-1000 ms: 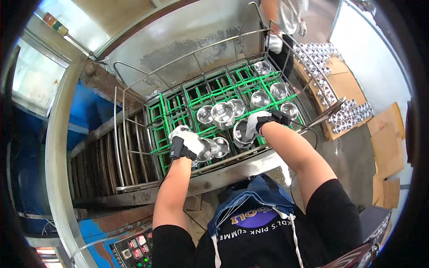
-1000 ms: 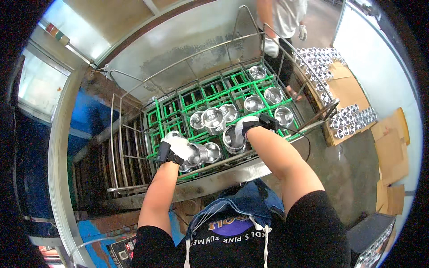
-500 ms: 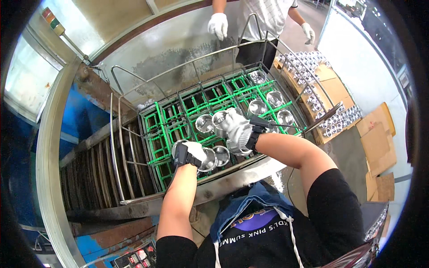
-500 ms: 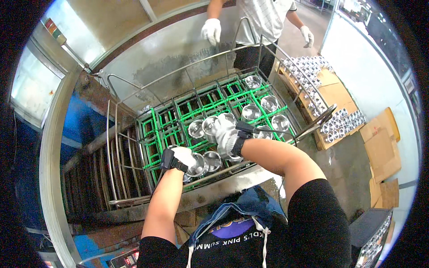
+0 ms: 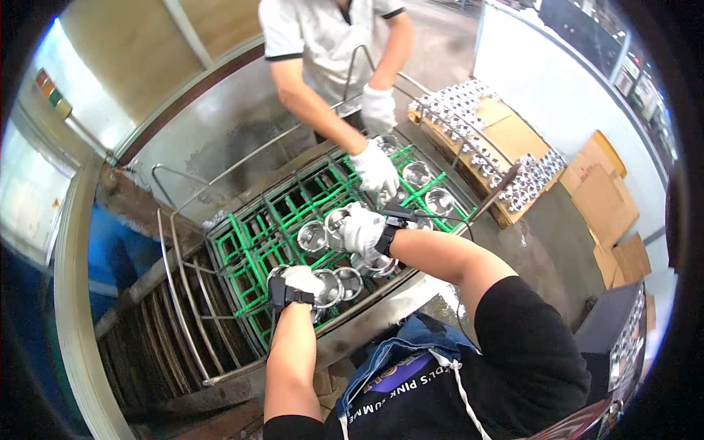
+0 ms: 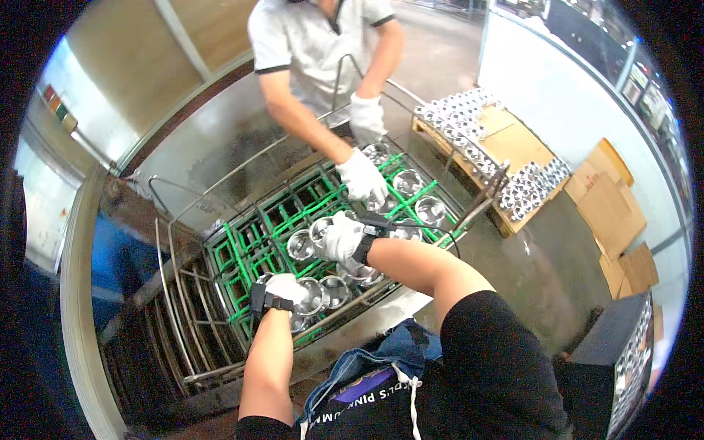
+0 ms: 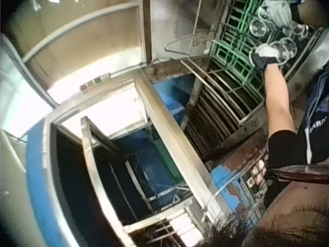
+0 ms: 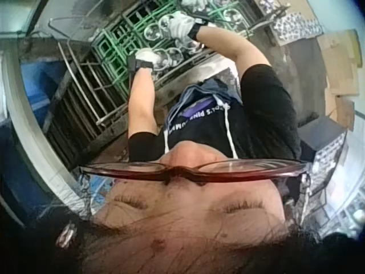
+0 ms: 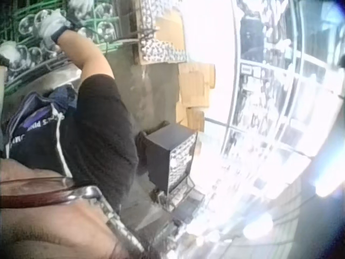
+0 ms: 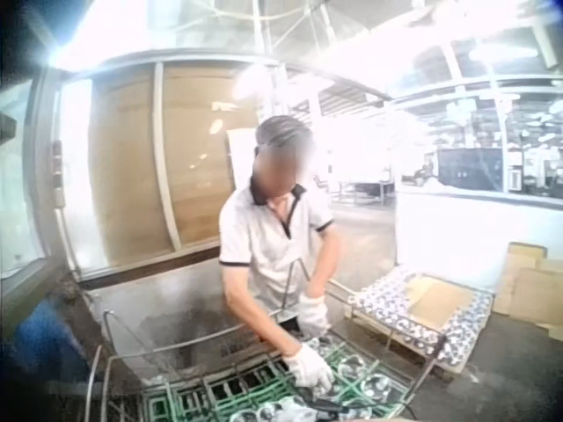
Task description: Load metal pistons into a green plastic washing rack and operate an industrial cleaning machine.
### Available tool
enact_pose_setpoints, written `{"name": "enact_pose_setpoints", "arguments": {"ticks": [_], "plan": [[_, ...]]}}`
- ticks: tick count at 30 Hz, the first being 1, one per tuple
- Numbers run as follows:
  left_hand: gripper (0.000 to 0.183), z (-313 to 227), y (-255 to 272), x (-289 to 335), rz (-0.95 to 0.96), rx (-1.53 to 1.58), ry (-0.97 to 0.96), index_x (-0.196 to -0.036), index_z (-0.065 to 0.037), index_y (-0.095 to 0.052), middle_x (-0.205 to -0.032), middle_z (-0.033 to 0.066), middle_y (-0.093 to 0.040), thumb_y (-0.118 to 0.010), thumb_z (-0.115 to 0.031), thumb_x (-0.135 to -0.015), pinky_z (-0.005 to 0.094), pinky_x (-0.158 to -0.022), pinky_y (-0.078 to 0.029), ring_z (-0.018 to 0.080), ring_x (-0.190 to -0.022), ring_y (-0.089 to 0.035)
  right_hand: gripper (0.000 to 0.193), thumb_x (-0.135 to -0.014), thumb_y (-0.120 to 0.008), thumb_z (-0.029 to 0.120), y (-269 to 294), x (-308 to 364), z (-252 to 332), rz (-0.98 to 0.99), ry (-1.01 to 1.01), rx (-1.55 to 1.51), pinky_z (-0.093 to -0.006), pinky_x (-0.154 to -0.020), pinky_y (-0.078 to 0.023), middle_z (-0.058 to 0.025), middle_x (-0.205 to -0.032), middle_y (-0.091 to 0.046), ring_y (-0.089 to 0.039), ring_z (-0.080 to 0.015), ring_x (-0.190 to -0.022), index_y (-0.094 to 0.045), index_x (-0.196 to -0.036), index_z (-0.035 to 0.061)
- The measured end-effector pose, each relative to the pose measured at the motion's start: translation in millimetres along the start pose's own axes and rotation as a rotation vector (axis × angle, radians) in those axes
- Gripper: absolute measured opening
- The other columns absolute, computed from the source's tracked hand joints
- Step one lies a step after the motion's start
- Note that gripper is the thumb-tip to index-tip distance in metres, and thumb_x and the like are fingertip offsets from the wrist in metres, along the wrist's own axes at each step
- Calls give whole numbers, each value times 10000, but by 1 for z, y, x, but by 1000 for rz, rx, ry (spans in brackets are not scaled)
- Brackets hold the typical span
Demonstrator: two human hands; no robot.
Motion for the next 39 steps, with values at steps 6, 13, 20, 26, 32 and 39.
{"name": "enact_pose_setpoints", "arguments": {"ticks": [6,13,20,26,32,39], "plan": [[438,-45,37,4,-84,13,-102,-916,-51,-759,-965,205,-716,-646,-414,-699,404,-824,-550,360,-924,-697,253,-676,-669,267,136,60,22,-110,251,152,-437,-770,-506,-110,-843,-672,-639,-296,-853,-723,-863,106],[473,-20,67,12,-233,356,172,-942,-3,-730,-1039,274,-678,-659,-384,-671,461,-877,-523,414,-1005,-656,495,-724,-733,392,233,202,8,-401,283,-1006,-395,-958,-480,-140,-1116,-684,-627,-272,-1092,-716,-1099,69],[369,-20,101,63,-364,1754,-46,-1178,-36,-625,-1076,122,-661,-599,-140,-826,436,-776,-560,270,-910,-660,386,-756,-770,280,225,384,-92,-527,-307,-887,-354,-931,-512,-130,-1122,-709,-671,-251,-1042,-732,-1088,88],[397,-99,173,168,-747,583,-950,-1155,41,-587,-1073,187,-653,-460,-249,-916,500,-864,-567,335,-947,-666,238,-624,-788,252,190,552,-196,-539,-1068,94,-357,-789,-553,-91,-871,-733,-699,-277,-845,-787,-847,172],[299,-276,173,229,-320,1530,-705,-1101,46,-600,-1022,183,-666,-531,-129,-869,466,-825,-588,342,-889,-683,291,-606,-735,271,155,677,-279,-329,-1415,-92,-352,-781,-551,-72,-823,-728,-698,-258,-818,-796,-890,252],[301,-534,150,244,476,1798,-412,-1070,77,-596,-1007,214,-665,-503,86,-785,441,-802,-605,353,-937,-697,287,-605,-709,271,174,704,-356,-402,-1377,-166,-357,-760,-548,-90,-797,-714,-689,-278,-793,-796,-878,247]]}}
Point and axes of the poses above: each hand's wrist, its own x-axis away from the middle knuckle, its own y-axis out of the back of the hand, z = x × y, the point moved 6 cm from there along -x, towards the middle knuckle
